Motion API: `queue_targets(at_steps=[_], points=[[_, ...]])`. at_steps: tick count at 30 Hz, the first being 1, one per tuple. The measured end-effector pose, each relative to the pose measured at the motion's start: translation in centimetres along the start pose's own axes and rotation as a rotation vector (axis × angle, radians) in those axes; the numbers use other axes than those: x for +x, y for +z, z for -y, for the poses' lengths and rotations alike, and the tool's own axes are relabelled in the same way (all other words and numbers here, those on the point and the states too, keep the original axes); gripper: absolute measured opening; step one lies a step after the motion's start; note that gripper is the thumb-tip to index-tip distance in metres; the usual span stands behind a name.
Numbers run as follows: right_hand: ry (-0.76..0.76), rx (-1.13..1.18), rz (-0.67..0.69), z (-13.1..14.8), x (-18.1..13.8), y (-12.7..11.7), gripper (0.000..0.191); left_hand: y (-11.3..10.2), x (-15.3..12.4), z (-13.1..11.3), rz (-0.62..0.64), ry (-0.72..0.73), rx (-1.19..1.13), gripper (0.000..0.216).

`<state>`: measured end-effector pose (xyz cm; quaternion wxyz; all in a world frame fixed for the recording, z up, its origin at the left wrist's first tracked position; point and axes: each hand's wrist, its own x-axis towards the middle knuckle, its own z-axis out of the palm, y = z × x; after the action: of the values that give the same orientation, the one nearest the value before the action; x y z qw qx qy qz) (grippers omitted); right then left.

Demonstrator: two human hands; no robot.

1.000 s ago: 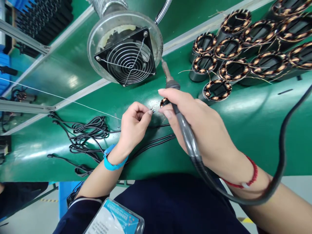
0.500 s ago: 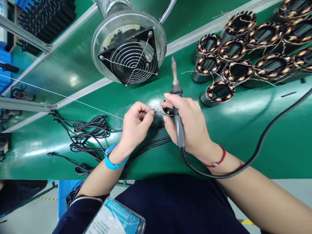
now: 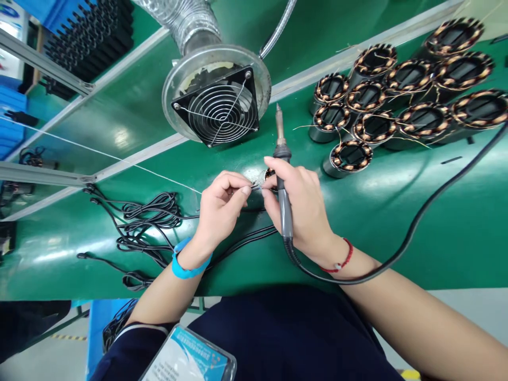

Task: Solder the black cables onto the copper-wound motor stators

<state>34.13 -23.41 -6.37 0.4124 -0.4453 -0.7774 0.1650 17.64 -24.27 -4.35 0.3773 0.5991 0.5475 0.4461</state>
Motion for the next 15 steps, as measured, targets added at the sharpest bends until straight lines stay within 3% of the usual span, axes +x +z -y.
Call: queue_targets(at_steps=[3, 6, 11, 15], points=[[0.012, 0.077, -0.030, 0.3, 0.0, 0.1, 0.055, -0.2, -0.2, 0.4, -0.025, 0.257, 0.145, 0.009], [0.015, 0.142, -0.065, 0.4, 0.0, 0.3, 0.057, -0.2, -0.4, 0.6, -0.005, 0.381, 0.286, 0.009], [0.020, 0.204, -0.032, -0.4, 0.4, 0.2, 0.057, -0.1, -0.4, 0.9, -0.006, 0.455, 0.382, 0.011], [-0.093, 0.148, 0.094, -1.7, 0.6, -1.0, 0.052, -0.1, -0.1, 0.9, -0.008, 0.361, 0.339, 0.016]])
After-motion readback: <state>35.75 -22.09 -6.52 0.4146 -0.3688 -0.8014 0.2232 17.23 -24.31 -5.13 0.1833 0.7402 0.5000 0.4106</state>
